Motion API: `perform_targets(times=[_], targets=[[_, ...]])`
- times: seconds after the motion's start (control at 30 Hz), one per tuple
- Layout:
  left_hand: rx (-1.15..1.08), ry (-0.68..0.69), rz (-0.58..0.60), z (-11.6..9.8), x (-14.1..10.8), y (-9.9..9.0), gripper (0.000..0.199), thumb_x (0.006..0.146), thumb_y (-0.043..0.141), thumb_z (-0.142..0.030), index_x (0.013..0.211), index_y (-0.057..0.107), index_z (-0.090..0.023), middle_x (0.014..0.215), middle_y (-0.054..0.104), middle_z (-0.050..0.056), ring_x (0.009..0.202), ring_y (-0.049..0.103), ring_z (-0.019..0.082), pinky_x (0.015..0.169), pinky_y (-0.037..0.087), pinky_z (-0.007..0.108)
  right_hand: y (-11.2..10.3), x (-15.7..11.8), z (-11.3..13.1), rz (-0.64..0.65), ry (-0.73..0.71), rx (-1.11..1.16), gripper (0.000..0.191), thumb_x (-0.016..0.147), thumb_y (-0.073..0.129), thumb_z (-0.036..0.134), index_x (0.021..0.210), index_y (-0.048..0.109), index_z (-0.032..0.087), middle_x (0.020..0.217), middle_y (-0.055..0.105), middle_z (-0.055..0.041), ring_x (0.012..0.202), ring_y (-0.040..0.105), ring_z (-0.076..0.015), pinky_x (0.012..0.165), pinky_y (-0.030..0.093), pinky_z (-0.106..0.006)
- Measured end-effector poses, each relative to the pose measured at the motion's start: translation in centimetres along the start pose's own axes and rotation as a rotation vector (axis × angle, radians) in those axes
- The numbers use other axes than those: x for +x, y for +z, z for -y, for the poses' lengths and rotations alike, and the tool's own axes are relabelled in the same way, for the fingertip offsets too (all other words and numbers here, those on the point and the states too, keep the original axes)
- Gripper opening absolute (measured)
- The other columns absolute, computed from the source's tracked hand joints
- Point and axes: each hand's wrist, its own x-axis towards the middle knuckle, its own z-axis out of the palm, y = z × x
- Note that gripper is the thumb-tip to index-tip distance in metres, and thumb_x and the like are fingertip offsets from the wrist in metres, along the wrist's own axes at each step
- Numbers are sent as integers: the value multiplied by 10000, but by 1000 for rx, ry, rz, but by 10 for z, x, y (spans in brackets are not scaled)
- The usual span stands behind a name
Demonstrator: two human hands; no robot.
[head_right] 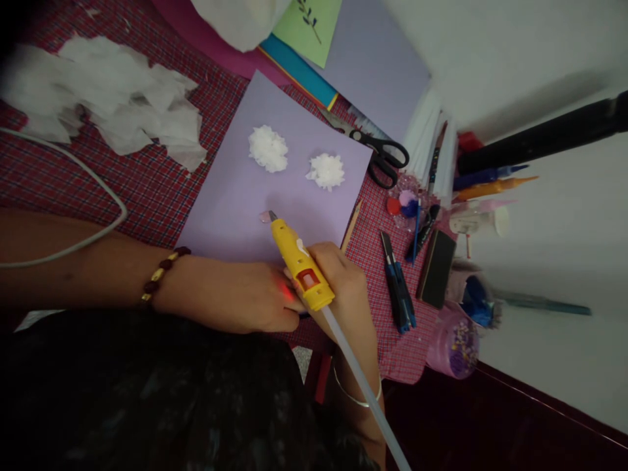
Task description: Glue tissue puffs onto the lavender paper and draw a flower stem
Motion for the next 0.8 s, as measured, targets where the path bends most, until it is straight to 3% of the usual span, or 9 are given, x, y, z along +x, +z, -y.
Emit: perform_targets(times=[0.8], targets=[[-14, -32, 107, -1, 3, -3, 121, 902, 588, -152, 810, 664, -171, 913, 687, 4, 827, 612, 141, 694, 425, 286, 2, 0, 1, -26, -4, -3, 114, 845, 674, 255, 936, 606, 256, 847, 625, 16, 713, 598, -144, 611, 478, -275]])
